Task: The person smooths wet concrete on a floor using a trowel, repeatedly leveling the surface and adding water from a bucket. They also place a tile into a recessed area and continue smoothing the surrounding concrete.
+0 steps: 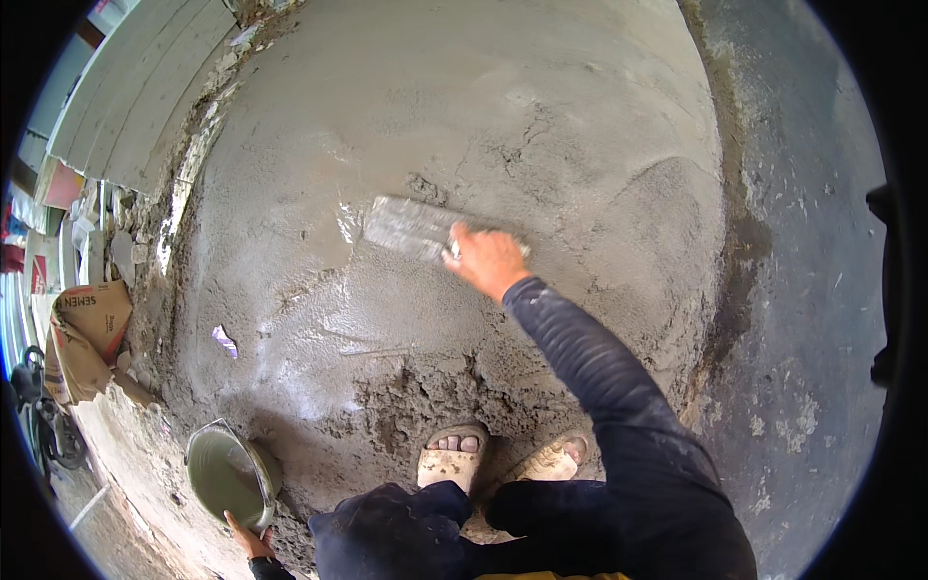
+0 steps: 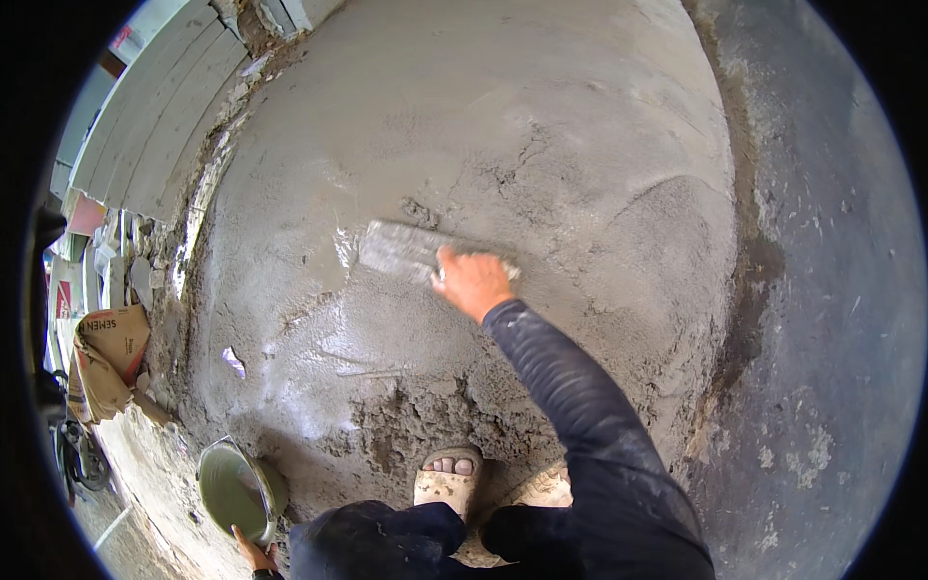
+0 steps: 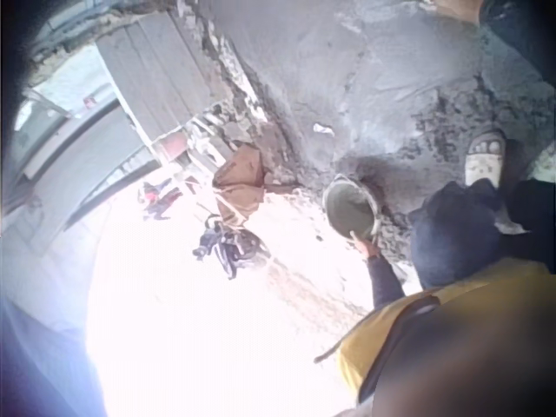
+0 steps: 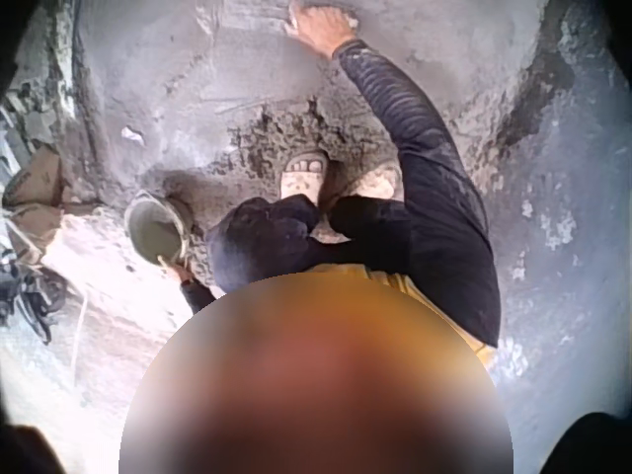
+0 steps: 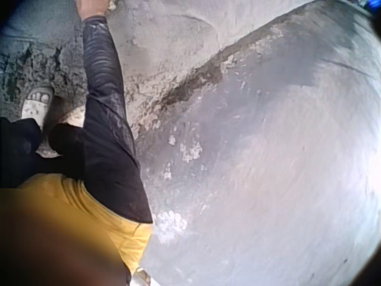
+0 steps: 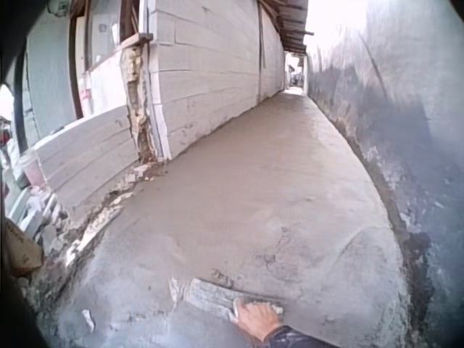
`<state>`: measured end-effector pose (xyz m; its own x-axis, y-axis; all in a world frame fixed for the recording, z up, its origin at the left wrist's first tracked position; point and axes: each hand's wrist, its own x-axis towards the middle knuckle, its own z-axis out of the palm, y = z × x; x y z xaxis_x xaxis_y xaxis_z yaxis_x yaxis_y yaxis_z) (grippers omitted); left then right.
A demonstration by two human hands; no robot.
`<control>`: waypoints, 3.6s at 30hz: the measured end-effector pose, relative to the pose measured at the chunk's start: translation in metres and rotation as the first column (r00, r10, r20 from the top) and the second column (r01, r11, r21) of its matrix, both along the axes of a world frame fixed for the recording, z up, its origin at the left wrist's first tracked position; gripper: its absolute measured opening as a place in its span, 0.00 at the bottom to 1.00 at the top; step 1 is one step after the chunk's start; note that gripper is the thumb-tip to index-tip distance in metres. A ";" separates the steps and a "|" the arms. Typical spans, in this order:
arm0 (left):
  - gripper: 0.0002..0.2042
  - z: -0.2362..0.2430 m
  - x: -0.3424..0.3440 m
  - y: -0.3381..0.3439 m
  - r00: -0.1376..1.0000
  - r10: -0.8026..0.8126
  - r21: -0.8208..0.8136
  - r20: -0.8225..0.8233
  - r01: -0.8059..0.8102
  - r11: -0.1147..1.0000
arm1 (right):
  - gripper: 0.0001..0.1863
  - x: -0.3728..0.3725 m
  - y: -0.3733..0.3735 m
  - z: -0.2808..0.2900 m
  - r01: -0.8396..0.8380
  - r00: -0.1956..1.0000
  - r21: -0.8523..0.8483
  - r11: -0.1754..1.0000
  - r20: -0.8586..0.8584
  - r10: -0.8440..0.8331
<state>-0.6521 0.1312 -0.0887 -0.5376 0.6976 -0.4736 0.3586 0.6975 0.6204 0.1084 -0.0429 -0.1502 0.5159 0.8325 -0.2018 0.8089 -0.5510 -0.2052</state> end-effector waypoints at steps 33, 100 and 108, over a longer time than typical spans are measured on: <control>0.46 -0.009 -0.040 0.013 0.938 0.137 0.133 0.319 -0.187 0.973 | 0.30 0.109 0.015 0.000 0.090 0.996 0.062 0.994 0.011 -0.091; 0.42 0.202 0.494 -0.108 -0.188 -0.979 0.286 0.079 0.945 -0.158 | 0.44 0.164 -0.474 0.003 0.980 0.183 0.128 0.151 -0.294 -0.938; 0.44 0.205 0.501 -0.113 -0.206 -0.975 0.293 0.083 0.940 -0.174 | 0.41 0.228 -0.462 0.002 0.988 0.127 0.118 0.096 -0.300 -0.945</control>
